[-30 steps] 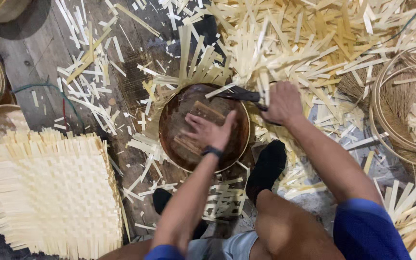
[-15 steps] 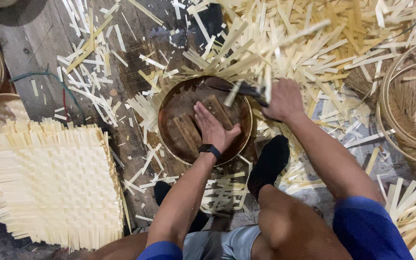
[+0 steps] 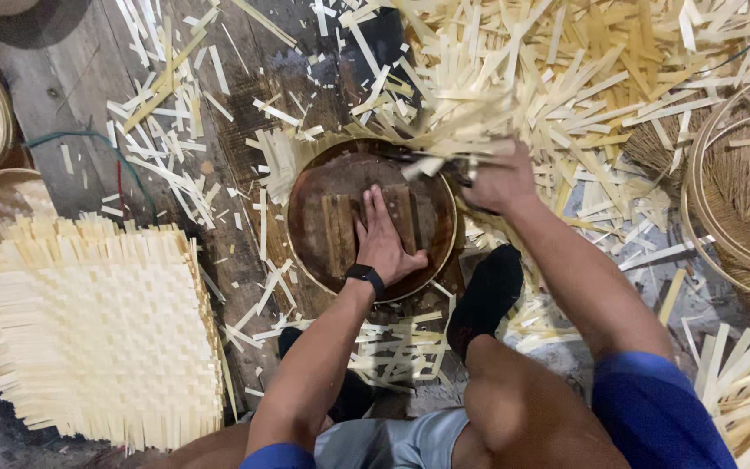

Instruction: The person weaves a bamboo basket by placing a circular frame onto a woven bamboo mat and cutting the excess bamboo strips around the frame.

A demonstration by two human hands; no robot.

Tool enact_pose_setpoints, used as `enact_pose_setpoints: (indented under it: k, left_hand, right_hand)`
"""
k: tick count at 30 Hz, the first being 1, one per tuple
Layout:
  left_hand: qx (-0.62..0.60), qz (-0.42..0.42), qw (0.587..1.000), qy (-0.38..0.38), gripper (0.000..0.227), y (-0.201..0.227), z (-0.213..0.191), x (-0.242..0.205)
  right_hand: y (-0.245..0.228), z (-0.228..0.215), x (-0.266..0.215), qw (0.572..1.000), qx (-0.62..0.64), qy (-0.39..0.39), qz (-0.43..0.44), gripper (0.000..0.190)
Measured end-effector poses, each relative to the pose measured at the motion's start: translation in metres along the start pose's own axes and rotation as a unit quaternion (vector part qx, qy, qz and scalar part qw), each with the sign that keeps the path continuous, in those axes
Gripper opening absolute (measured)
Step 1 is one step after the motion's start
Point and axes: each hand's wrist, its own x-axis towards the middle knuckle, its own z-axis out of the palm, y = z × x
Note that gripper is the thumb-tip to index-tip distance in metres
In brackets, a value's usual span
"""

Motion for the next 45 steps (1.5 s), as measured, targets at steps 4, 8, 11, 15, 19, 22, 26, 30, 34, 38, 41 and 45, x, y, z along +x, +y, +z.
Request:
enact_pose_setpoints:
  k: [4,8,11,15,19,22,26,30,34,38,41,45]
  left_hand:
    - [0.042,0.021,0.998,-0.046,0.148,-0.005,-0.015,-0.006]
    - [0.079,0.086,0.990,-0.079,0.142,-0.013,-0.025,-0.013]
    - [0.080,0.099,0.989,-0.070,0.142,-0.013,-0.025,-0.013]
    - [0.103,0.061,0.986,-0.116,0.140,-0.028,-0.015,-0.009]
    - [0.256,0.174,0.946,-0.093,0.129,-0.065,-0.006,-0.010]
    - [0.205,0.132,0.966,-0.088,0.112,-0.055,-0.008,-0.015]
    - [0.073,0.056,0.987,-0.135,0.104,-0.031,-0.023,-0.019]
    - [0.103,0.083,0.983,-0.130,0.103,-0.039,-0.019,-0.016]
    - [0.208,0.141,0.952,-0.172,0.098,-0.060,-0.023,-0.018]
    - [0.156,0.120,0.948,-0.249,0.096,-0.053,-0.031,-0.019]
    - [0.149,0.133,0.953,-0.228,0.096,-0.054,-0.029,-0.019]
    - [0.148,0.163,0.954,-0.201,0.085,-0.065,-0.018,-0.016]
  right_hand:
    - [0.010,-0.011,-0.009,0.960,0.098,-0.246,0.092,0.051]
    - [0.045,-0.019,-0.041,0.940,0.137,-0.277,0.144,0.046]
    - [0.041,-0.018,-0.043,0.988,0.141,-0.008,0.068,0.032]
    - [-0.007,-0.008,-0.001,0.992,0.073,-0.092,0.035,0.039]
    - [0.007,-0.004,-0.009,0.954,0.143,-0.249,0.081,0.045]
    - [0.036,0.001,-0.042,0.969,0.118,-0.205,0.064,0.063]
    - [0.032,0.004,-0.037,0.997,0.067,0.030,0.020,0.054]
    - [-0.017,-0.024,0.009,0.994,0.055,-0.092,0.029,0.064]
    - [-0.003,-0.035,-0.005,0.926,0.190,-0.310,0.101,0.066]
    - [0.025,-0.003,-0.041,0.971,0.092,-0.210,0.063,0.065]
    - [0.018,0.011,-0.039,0.995,0.065,-0.066,0.048,0.053]
    - [-0.017,0.000,0.006,0.979,0.036,-0.198,0.037,0.049]
